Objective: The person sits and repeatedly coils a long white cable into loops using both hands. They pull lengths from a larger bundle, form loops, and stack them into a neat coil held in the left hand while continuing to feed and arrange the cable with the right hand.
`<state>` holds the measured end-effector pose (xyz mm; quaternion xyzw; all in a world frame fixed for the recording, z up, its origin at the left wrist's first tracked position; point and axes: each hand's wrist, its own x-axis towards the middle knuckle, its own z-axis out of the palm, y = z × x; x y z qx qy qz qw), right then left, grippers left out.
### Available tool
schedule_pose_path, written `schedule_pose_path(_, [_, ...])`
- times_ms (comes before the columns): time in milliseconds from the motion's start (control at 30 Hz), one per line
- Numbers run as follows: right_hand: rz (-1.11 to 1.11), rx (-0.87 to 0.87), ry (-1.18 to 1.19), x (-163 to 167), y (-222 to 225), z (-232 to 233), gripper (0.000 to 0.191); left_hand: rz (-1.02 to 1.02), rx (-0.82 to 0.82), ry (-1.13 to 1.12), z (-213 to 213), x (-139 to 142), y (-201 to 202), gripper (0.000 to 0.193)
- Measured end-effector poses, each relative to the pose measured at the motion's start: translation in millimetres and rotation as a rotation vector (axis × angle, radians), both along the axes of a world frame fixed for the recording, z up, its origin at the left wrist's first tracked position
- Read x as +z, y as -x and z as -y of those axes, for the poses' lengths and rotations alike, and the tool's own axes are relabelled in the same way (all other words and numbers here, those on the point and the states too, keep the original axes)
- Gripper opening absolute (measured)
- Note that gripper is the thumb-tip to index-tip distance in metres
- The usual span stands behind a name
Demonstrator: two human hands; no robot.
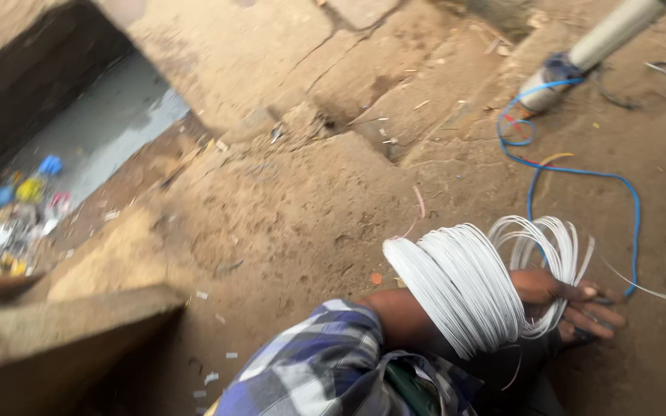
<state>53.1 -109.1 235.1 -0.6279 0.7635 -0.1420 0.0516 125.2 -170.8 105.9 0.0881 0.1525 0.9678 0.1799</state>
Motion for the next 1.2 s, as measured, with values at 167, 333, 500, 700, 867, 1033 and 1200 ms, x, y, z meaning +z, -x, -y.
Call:
schedule_pose_path(167, [-0.107,-0.449,0.226,-7,-14,-10,0.043,0.204,0.050,0.246,29,-4,-38,0.052])
schedule_pose_path(333, [0.195,-0.959,0.506,-102,-91,-46,0.046,0.225,0.158,0.711,38,-9,-39,0.051])
schedule_pose_path(500, [0.684,-0.687,0.600,-129,-134,-65,0.049,-0.116,0.250,0.584,22,-26,-30,0.054])
schedule_pose_path(700, [1.124,-0.635,0.617,-144,-120,-112,0.042,-0.151,0.075,0.158,11,-18,-39,0.042])
schedule_pose_path(867, [1.176,-0.686,0.505,-142,-114,-121,0.035,-0.134,0.056,0.189,18,13,-57,0.044])
schedule_pose_path(1033, [1.203,-0.584,0.472,-116,-120,-101,0.032,-0.116,-0.042,0.275,33,30,-67,0.052])
schedule_pose_path(1200, [1.220,-0.760,0.685,-126,-101,-107,0.015,0.074,0.021,0.350,25,29,-67,0.061])
